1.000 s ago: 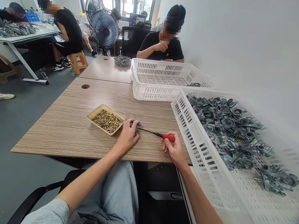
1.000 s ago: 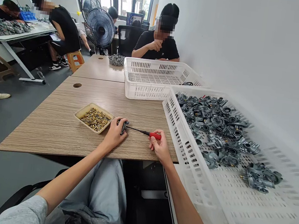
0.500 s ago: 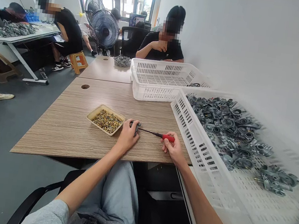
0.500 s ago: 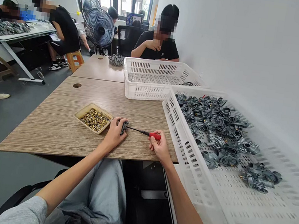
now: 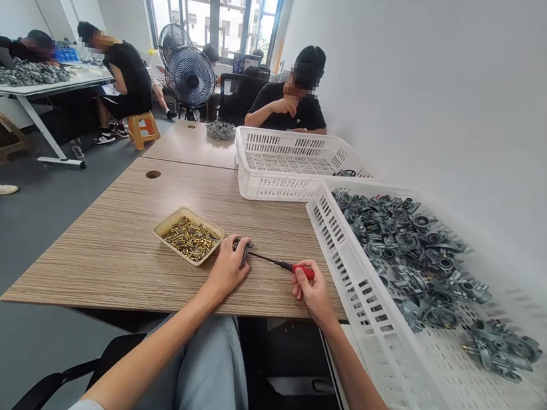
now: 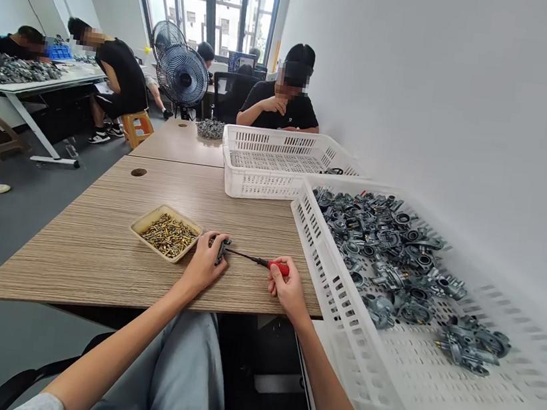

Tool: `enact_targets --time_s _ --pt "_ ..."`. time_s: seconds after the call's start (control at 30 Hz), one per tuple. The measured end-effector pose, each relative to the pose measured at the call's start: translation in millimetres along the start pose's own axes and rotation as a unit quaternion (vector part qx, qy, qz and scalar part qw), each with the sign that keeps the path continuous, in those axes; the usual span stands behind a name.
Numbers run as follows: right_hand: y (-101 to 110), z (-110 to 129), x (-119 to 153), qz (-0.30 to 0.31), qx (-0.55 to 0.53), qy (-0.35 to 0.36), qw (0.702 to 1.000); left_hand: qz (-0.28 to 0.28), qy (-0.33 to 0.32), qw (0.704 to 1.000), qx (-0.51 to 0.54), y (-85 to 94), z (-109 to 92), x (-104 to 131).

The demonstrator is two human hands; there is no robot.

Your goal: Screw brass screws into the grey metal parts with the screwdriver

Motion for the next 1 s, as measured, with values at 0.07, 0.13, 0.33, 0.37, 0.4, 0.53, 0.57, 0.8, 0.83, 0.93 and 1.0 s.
enact_targets --time_s 0.07,0.13,0.33,0.37,0.4,0.53,0.57,0.8,0.83,0.93,1.0 --pt "0.3 0.7 0.1 0.0 0.004 0.008 1.0 -0.003 -0.003 1.0 0.003 0.2 -0.1 0.2" --pt "0.4 1.1 0.2 0.001 0.006 0.012 1.0 -0.006 -0.006 1.0 0.005 0.3 0.0 0.3" --pt "0.8 2.7 0.8 0.007 0.011 0.009 1.0 -0.006 -0.008 1.0 0.001 -0.7 1.5 0.6" --pt "0.9 2.9 0.9 0.009 0.012 0.006 1.0 -0.005 -0.008 1.0 -0.001 -1.0 1.8 0.7" --pt "0.9 2.8 0.9 0.011 0.012 0.004 1.0 -0.005 -0.007 1.0 -0.003 -1.3 2.1 0.7" --pt "0.2 -0.1 0.0 0.009 0.007 -0.011 1.0 -0.002 -0.003 1.0 -0.009 -2.0 2.7 0.8" --pt "0.1 -1.3 -0.3 0.005 0.006 -0.017 1.0 -0.001 -0.003 1.0 -0.008 -2.0 2.6 0.8" --pt "-0.6 -6.2 -1.6 -0.002 0.01 -0.016 1.0 0.0 0.001 1.0 0.002 -2.1 2.0 0.8" --pt "-0.6 -5.8 -1.5 -0.003 0.012 -0.01 1.0 -0.002 0.0 1.0 0.003 -2.3 2.3 0.9" --pt "-1.0 -3.3 -1.1 0.002 0.016 0.001 1.0 -0.003 -0.002 1.0 0.003 -3.2 3.4 1.2" --pt "-1.2 -1.4 -0.6 0.005 0.019 0.002 1.0 -0.004 -0.003 1.0 0.002 -3.7 4.3 1.5"
Point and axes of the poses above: each hand's wrist, its own x-axis away from the middle knuckle, its own y-axis out of the back of the hand, z = x × y, the point moved 2 cm from there along -x, towards the middle knuckle, and after that the axes turned 8 degrees about x, right-handed, at the moved point
